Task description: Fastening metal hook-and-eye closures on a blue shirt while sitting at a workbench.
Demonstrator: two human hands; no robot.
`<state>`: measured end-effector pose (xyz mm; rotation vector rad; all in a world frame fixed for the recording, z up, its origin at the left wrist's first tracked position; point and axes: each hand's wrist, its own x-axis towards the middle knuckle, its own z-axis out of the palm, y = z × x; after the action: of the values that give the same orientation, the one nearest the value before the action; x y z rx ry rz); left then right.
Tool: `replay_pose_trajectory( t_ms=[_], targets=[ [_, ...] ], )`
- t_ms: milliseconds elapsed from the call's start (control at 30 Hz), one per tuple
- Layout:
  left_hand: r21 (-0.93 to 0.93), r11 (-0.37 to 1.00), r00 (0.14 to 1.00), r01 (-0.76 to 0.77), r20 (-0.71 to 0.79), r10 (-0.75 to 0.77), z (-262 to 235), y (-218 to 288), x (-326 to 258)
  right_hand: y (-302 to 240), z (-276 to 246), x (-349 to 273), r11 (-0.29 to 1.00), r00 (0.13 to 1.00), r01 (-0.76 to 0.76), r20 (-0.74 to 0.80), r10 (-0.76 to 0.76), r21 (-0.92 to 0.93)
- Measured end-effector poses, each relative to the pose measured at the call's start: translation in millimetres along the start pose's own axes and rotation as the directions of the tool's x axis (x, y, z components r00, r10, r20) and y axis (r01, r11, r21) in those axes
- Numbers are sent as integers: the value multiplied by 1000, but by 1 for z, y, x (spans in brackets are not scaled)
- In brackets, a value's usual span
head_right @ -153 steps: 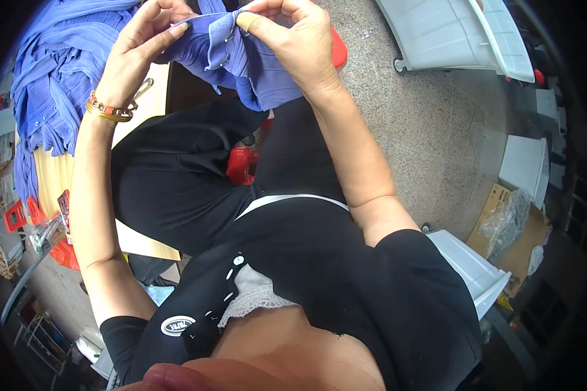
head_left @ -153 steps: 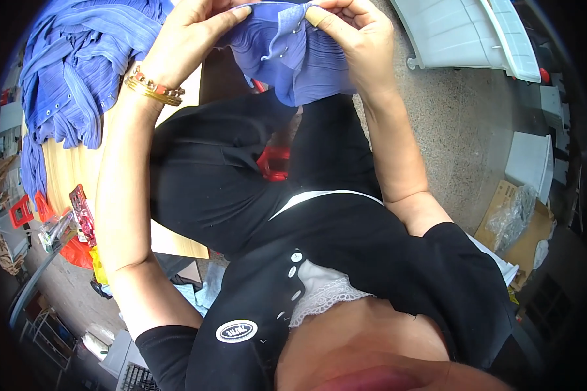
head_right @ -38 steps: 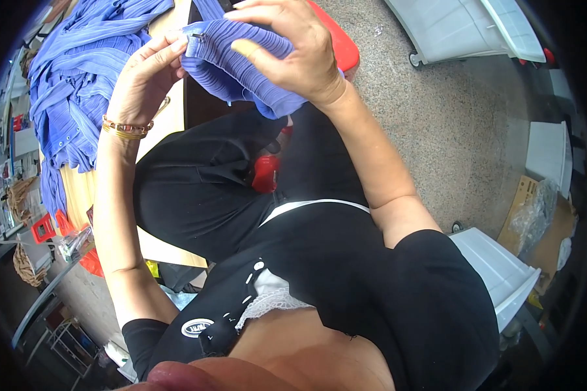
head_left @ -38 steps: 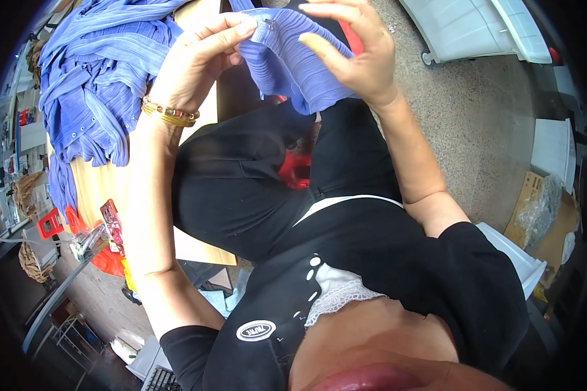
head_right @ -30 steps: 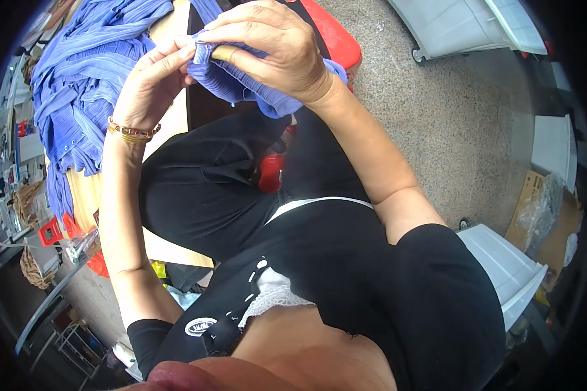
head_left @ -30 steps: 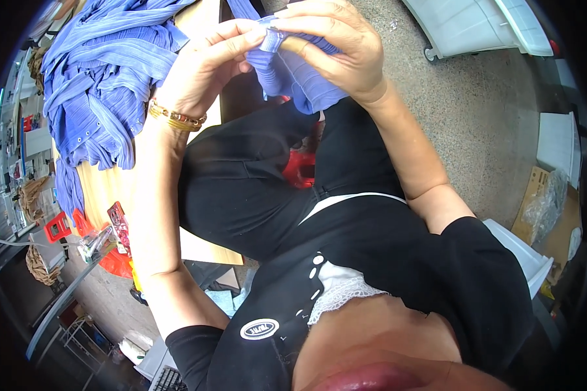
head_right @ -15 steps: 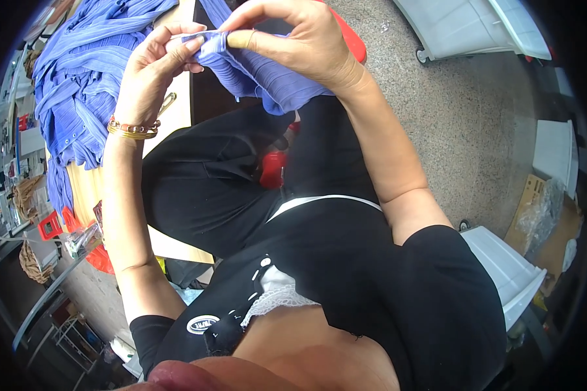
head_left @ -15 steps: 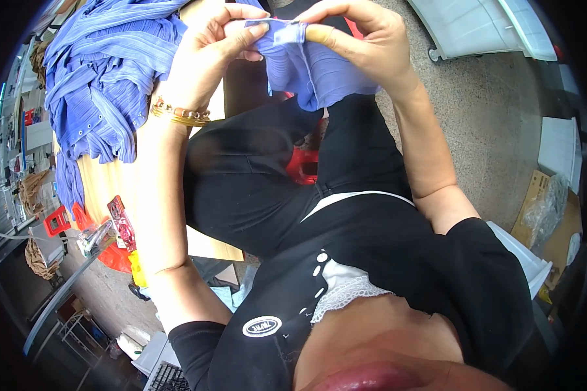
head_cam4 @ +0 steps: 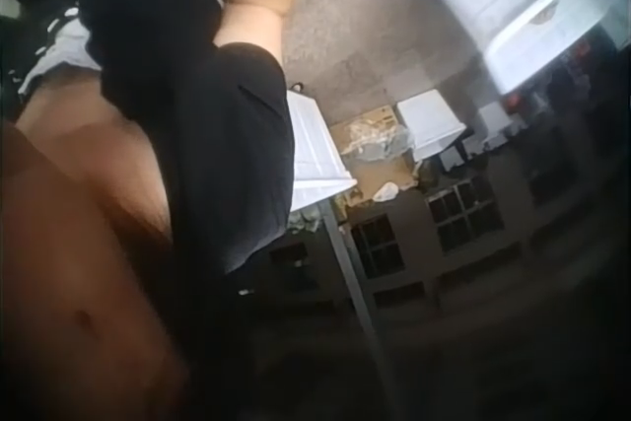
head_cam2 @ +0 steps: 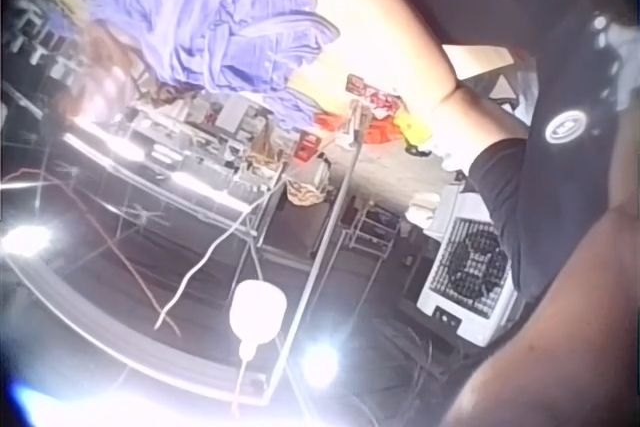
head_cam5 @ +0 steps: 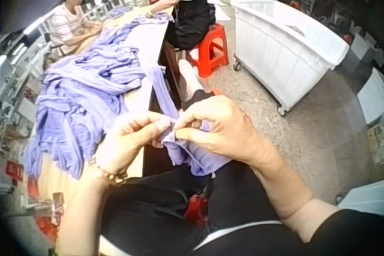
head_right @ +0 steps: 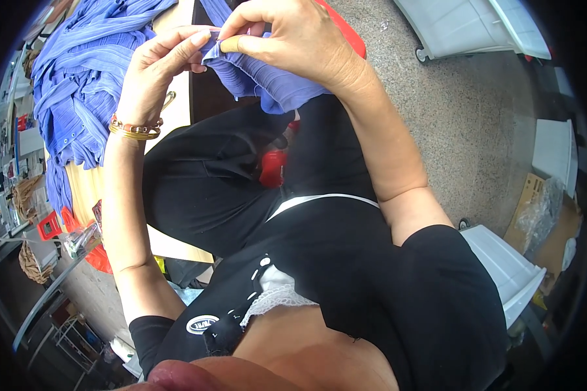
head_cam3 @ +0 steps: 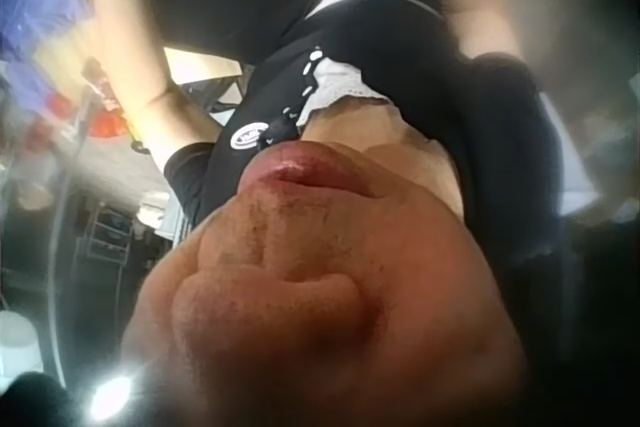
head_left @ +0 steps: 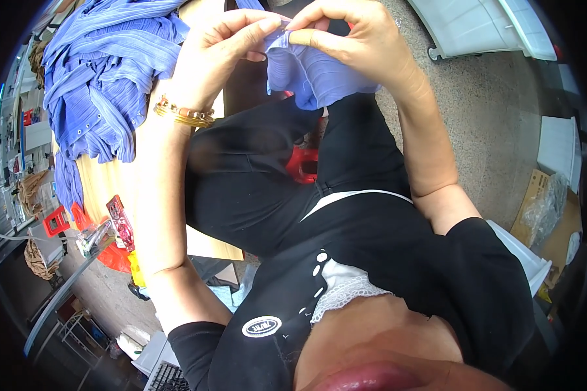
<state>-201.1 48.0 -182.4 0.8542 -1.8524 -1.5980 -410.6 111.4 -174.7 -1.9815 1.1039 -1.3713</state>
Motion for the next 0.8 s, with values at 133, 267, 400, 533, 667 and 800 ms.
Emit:
replay_pose_trajectory(
  t_ms=[133,267,400,533,667,800],
  targets=[
    [4,1000,999,-31,37,31,-2,-4,1,-2,2,-1,994,994,-106,-27,107,21],
    [62,996,998,-56,19,55,1,-5,1,-1,3,-2,974,975,-220,-27,222,58],
    [127,980,988,-152,36,149,2,-5,1,7,3,-4,937,957,-281,-10,290,208],
    [194,959,979,-205,29,204,4,-6,-1,14,1,-7,894,930,-356,14,367,272],
    [173,959,975,-224,35,221,0,-8,0,12,2,-8,922,939,-316,-64,337,224],
    [89,989,989,-119,98,110,4,3,-2,23,10,-5,889,961,262,-183,-206,376]
  ],
)
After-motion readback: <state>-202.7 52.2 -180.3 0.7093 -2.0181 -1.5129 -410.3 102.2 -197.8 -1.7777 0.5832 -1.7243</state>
